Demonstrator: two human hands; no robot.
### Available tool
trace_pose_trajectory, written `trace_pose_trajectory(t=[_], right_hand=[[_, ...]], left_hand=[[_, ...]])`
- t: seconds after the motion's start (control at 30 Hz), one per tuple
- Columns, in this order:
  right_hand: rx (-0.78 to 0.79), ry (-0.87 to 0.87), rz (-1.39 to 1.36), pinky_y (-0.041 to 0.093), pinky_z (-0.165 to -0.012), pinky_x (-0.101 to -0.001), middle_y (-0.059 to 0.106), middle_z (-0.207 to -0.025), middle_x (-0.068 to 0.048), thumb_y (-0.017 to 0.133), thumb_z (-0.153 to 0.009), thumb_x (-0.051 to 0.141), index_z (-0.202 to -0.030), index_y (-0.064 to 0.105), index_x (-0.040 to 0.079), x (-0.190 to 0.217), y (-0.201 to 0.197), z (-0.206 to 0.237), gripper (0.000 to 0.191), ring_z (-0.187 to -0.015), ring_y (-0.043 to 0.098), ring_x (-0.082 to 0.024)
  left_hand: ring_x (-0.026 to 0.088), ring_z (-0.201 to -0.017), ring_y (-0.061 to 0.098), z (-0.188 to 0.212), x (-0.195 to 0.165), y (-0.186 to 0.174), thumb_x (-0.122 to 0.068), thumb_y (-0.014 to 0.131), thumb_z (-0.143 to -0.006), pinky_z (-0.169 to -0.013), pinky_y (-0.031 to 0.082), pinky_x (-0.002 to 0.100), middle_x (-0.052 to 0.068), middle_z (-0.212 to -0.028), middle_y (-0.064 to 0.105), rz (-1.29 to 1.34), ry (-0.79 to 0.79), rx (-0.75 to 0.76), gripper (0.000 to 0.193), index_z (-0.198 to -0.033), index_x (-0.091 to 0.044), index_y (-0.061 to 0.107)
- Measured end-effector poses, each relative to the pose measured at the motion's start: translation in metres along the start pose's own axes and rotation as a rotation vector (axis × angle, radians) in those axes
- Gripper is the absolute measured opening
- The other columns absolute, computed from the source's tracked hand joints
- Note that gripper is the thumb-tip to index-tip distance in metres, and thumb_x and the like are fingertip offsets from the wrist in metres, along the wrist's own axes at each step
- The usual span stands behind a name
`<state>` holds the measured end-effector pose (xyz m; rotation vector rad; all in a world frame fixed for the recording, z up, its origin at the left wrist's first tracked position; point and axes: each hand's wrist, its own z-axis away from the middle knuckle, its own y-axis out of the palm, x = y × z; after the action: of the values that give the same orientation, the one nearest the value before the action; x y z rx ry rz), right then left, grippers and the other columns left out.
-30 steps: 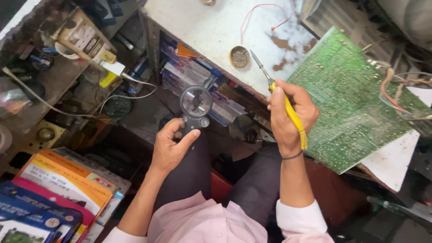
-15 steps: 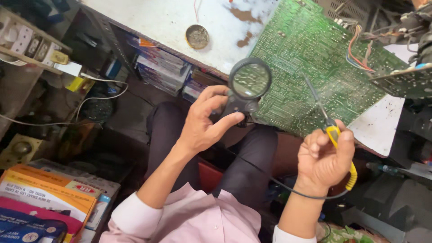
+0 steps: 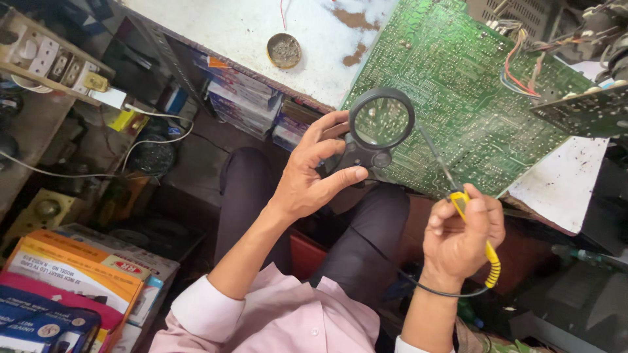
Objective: The person uses a magnifying glass to inspect a green circuit board while holding a soldering iron. They repeatedly dip the soldering iron tip into a small container, then apply solder to specific points on the board. The person also handles a thin wire and continues soldering.
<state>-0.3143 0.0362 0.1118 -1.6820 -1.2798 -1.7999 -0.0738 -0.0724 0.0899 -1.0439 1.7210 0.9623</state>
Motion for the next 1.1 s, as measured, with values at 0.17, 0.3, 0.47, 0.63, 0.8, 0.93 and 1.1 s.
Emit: trace_pose_trajectory(t=[0.17, 0.3, 0.47, 0.63, 0.8, 0.93, 1.1], right_hand=[[0.025, -0.026, 0.112, 0.041, -0.049, -0.0257, 0.065, -0.078, -0.015, 0.064, -0.105, 0.016, -0.113, 0.065, -0.003, -0.004, 0.014, 0.002, 0.021, -0.057, 0.057, -0.020], [0.070, -0.048, 0.162, 0.046, -0.052, -0.0256, 0.067, -0.080, -0.015, 0.063, -0.106, 0.013, -0.116, 0.066, -0.003, -0.007, 0.024, 0.004, 0.019, -0.060, 0.060, -0.019], [0.094, -0.076, 0.277, 0.051, -0.058, -0.0255, 0.070, -0.083, -0.015, 0.065, -0.105, 0.010, -0.118, 0.067, -0.004, -0.012, 0.032, 0.006, 0.019, -0.063, 0.063, -0.018], [0.090, -0.090, 0.311, 0.051, -0.058, -0.0248, 0.070, -0.083, -0.015, 0.065, -0.105, 0.011, -0.118, 0.067, -0.004, -0.013, 0.034, 0.008, 0.019, -0.063, 0.063, -0.016], [0.066, -0.100, 0.323, 0.050, -0.057, -0.0247, 0.070, -0.082, -0.014, 0.065, -0.104, 0.011, -0.117, 0.067, -0.004, -0.013, 0.034, 0.007, 0.019, -0.062, 0.063, -0.016], [0.063, -0.094, 0.312, 0.051, -0.058, -0.0251, 0.069, -0.082, -0.014, 0.065, -0.105, 0.011, -0.117, 0.067, -0.004, -0.012, 0.035, 0.008, 0.020, -0.063, 0.062, -0.017], [0.049, -0.090, 0.317, 0.050, -0.058, -0.0252, 0.069, -0.081, -0.014, 0.064, -0.105, 0.011, -0.117, 0.067, -0.004, -0.011, 0.034, 0.009, 0.019, -0.062, 0.062, -0.017]], left_hand=[[0.038, -0.148, 0.051, 0.001, 0.003, 0.000, -0.019, 0.086, -0.088, -0.121, 0.044, 0.046, 0.022, -0.160, 0.042, 0.008, 0.008, -0.008, 0.034, -0.105, 0.002, 0.064], [0.038, -0.148, 0.052, 0.001, 0.006, 0.002, -0.019, 0.087, -0.088, -0.121, 0.045, 0.045, 0.022, -0.161, 0.042, 0.009, 0.016, -0.008, 0.036, -0.108, 0.001, 0.064], [0.037, -0.147, 0.052, 0.001, 0.007, 0.001, -0.018, 0.087, -0.088, -0.121, 0.044, 0.045, 0.023, -0.161, 0.041, 0.014, 0.019, -0.012, 0.036, -0.108, 0.002, 0.064], [0.037, -0.146, 0.053, 0.002, 0.006, 0.000, -0.018, 0.086, -0.088, -0.121, 0.044, 0.044, 0.023, -0.161, 0.041, -0.001, 0.008, -0.008, 0.035, -0.106, 0.002, 0.065], [0.035, -0.147, 0.054, 0.000, 0.006, -0.001, -0.020, 0.086, -0.089, -0.122, 0.044, 0.044, 0.023, -0.161, 0.041, 0.020, 0.008, -0.009, 0.037, -0.105, 0.002, 0.063], [0.036, -0.146, 0.054, -0.001, 0.005, -0.002, -0.021, 0.086, -0.088, -0.121, 0.044, 0.044, 0.023, -0.161, 0.040, 0.004, -0.002, -0.003, 0.036, -0.108, 0.002, 0.066], [0.036, -0.145, 0.054, -0.003, 0.002, -0.001, -0.021, 0.086, -0.088, -0.120, 0.044, 0.044, 0.022, -0.161, 0.040, -0.008, -0.021, 0.006, 0.036, -0.112, 0.001, 0.070]])
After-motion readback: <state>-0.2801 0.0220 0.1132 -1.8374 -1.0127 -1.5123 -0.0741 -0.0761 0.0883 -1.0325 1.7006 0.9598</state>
